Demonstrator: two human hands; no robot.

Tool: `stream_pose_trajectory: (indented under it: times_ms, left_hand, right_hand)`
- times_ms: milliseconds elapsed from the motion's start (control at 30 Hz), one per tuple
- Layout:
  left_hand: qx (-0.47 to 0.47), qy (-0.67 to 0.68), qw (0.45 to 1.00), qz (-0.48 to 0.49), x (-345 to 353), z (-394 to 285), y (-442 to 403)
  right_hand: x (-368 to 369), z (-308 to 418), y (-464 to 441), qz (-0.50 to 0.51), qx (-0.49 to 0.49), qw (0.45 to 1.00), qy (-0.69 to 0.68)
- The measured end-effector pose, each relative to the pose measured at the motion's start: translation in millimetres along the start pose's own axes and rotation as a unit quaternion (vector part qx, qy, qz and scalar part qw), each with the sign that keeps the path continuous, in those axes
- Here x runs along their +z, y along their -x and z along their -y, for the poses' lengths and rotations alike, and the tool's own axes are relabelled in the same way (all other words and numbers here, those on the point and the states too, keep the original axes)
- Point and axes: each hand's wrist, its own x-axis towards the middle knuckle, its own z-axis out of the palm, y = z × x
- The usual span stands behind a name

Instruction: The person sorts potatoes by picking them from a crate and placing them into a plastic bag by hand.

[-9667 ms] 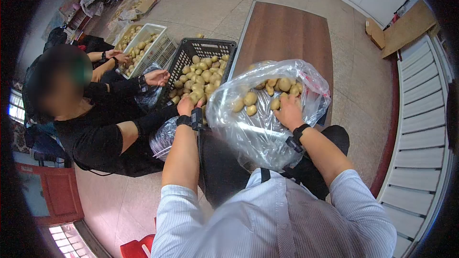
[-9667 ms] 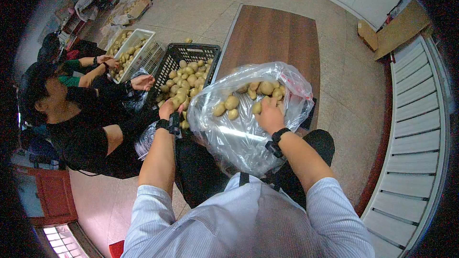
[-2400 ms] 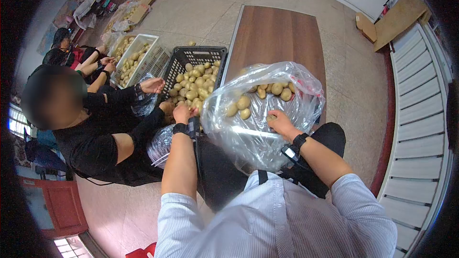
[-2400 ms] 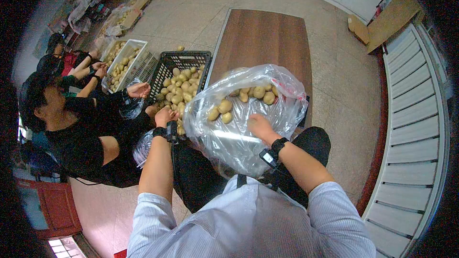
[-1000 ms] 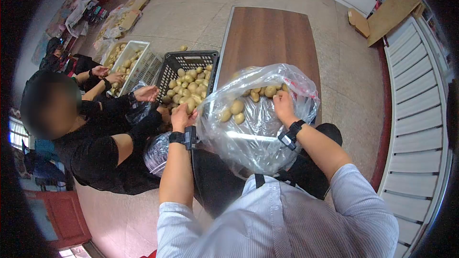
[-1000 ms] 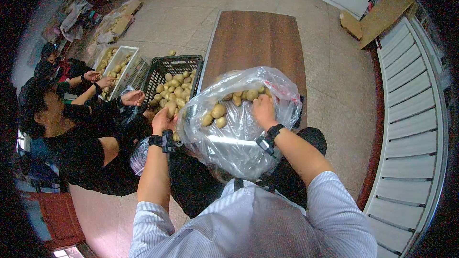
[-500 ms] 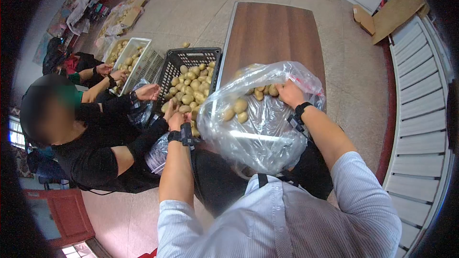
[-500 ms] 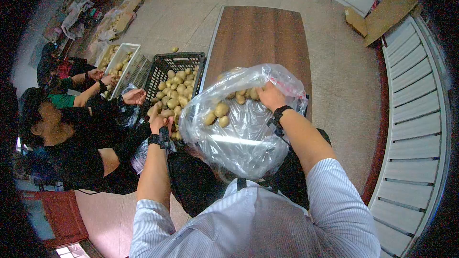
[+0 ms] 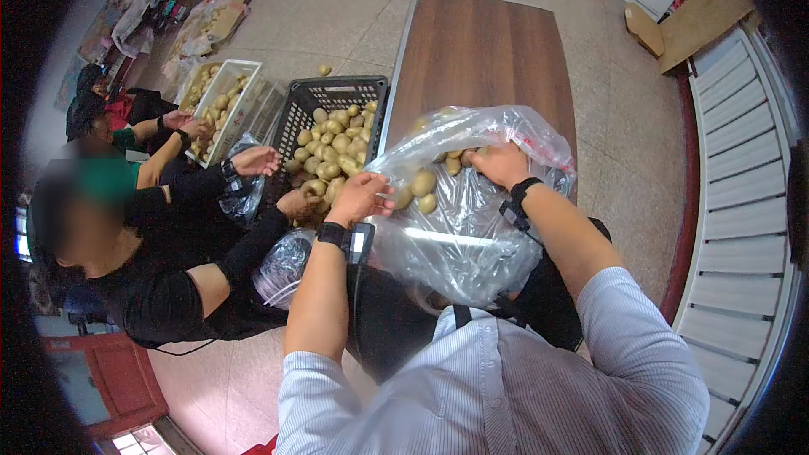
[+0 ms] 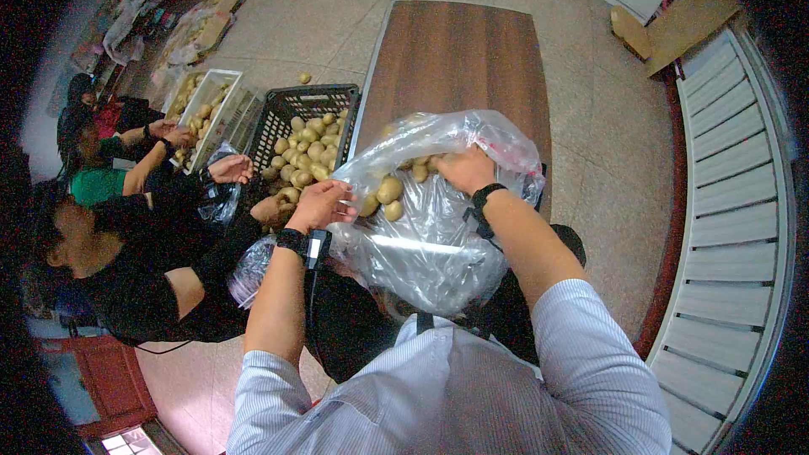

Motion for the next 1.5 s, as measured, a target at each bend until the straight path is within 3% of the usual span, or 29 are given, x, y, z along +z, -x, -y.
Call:
stream_pose_trajectory:
  times_ms: [100, 167, 233, 633, 733, 800, 933, 1067, 1133, 1233, 1267, 1367, 1433, 1500]
  left_hand:
    - [-0.020, -0.027, 0.999, 0.008, 8, -2, -3]
    - [-0.026, -0.038, 0.999, -0.011, 11, -4, -3]
    - [-0.024, -0.047, 0.999, -0.009, 11, -4, -2]
    - [-0.025, -0.080, 0.996, -0.010, 2, 4, -4]
    - [-0.029, -0.091, 0.995, -0.006, 1, 5, 0]
    - [-0.029, -0.098, 0.995, -0.005, 3, 6, 3]
    - [-0.011, -0.111, 0.994, -0.006, 3, 8, 3]
    - [0.001, -0.140, 0.990, -0.025, 1, 12, -3]
    - [0.002, -0.162, 0.986, -0.041, -1, 12, -7]
    - [0.028, -0.202, 0.976, -0.081, -7, 14, -13]
    - [0.053, -0.221, 0.968, -0.104, -8, 16, -15]
    - [0.082, -0.283, 0.947, -0.132, 0, 4, -9]
    - [0.104, -0.279, 0.945, -0.139, -13, 15, -29]
    - [0.127, -0.274, 0.942, -0.144, -16, 19, -35]
  right_hand:
    - [16, 6, 17, -0.054, 0.033, 0.997, 0.052]
    - [10, 16, 34, 0.001, 0.045, 0.999, 0.021]
    - [19, 20, 51, -0.095, -0.005, 0.992, 0.084]
    - [31, 13, 84, -0.137, -0.045, 0.988, 0.057]
    - [32, 13, 70, -0.149, -0.014, 0.989, -0.004]
    - [27, 12, 50, -0.103, 0.072, 0.990, -0.058]
    - [1, 4, 9, -0.070, 0.026, 0.985, -0.153]
    - [-14, 6, -21, -0.146, 0.062, 0.985, -0.074]
    - [-16, -12, -43, -0.161, -0.063, 0.982, -0.072]
    - [-24, -20, -62, -0.155, -0.095, 0.979, -0.093]
    - [-34, -21, -61, -0.144, -0.139, 0.979, -0.040]
    - [-30, -39, -81, -0.170, -0.077, 0.979, -0.078]
    - [-39, -48, -82, -0.156, -0.088, 0.982, -0.055]
    - [-32, -69, -95, -0.244, -0.099, 0.963, -0.056]
